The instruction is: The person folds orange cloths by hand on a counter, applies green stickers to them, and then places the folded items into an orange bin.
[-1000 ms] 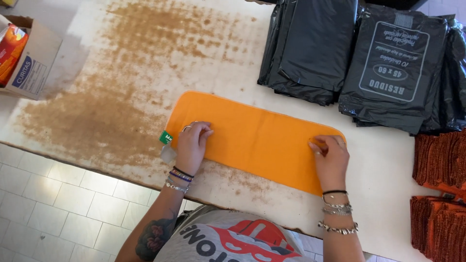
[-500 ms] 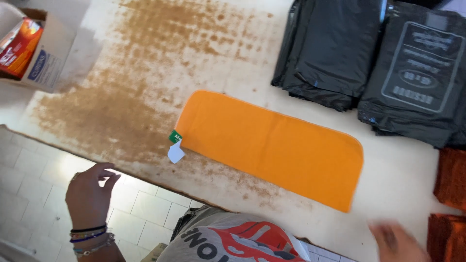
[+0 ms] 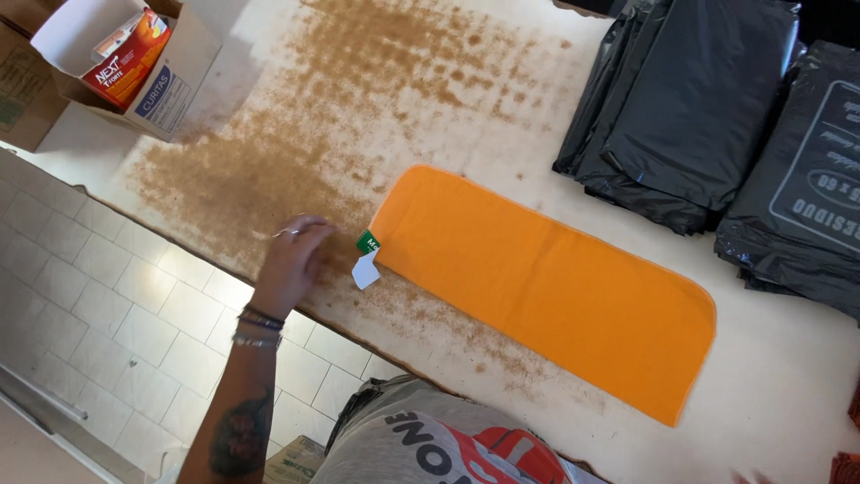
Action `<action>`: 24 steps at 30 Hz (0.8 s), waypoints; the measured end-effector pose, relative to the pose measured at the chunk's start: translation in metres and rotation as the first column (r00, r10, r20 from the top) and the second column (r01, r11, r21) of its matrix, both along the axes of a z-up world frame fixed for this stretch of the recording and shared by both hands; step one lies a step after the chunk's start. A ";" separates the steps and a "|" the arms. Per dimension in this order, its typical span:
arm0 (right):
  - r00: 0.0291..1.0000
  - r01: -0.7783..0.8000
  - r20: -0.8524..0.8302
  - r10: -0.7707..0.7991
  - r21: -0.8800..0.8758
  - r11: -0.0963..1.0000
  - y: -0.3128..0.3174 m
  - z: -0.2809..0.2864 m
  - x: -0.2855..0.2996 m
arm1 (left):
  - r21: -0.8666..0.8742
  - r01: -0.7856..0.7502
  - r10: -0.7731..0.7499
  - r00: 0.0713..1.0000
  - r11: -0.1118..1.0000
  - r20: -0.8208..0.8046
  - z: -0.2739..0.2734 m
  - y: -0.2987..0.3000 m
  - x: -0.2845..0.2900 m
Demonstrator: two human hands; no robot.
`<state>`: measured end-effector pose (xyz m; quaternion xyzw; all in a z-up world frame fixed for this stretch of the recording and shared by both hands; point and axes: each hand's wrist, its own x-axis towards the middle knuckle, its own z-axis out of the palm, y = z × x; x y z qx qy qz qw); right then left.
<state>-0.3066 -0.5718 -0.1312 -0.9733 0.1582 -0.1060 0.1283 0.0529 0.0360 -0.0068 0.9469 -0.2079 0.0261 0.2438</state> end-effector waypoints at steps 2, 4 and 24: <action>0.996 -0.034 0.076 0.035 -0.015 0.999 0.013 0.011 0.020 | -0.075 0.092 -0.091 0.996 0.993 0.009 -0.011 -0.010 0.014; 0.992 -0.046 0.117 0.050 -0.030 0.998 0.033 0.027 0.045 | -0.150 0.181 -0.179 0.983 0.972 0.024 -0.016 -0.020 0.024; 0.903 0.156 0.242 -0.355 0.585 0.796 -0.025 0.095 0.080 | -0.444 0.007 -0.120 0.966 0.896 -0.227 0.085 -0.082 0.036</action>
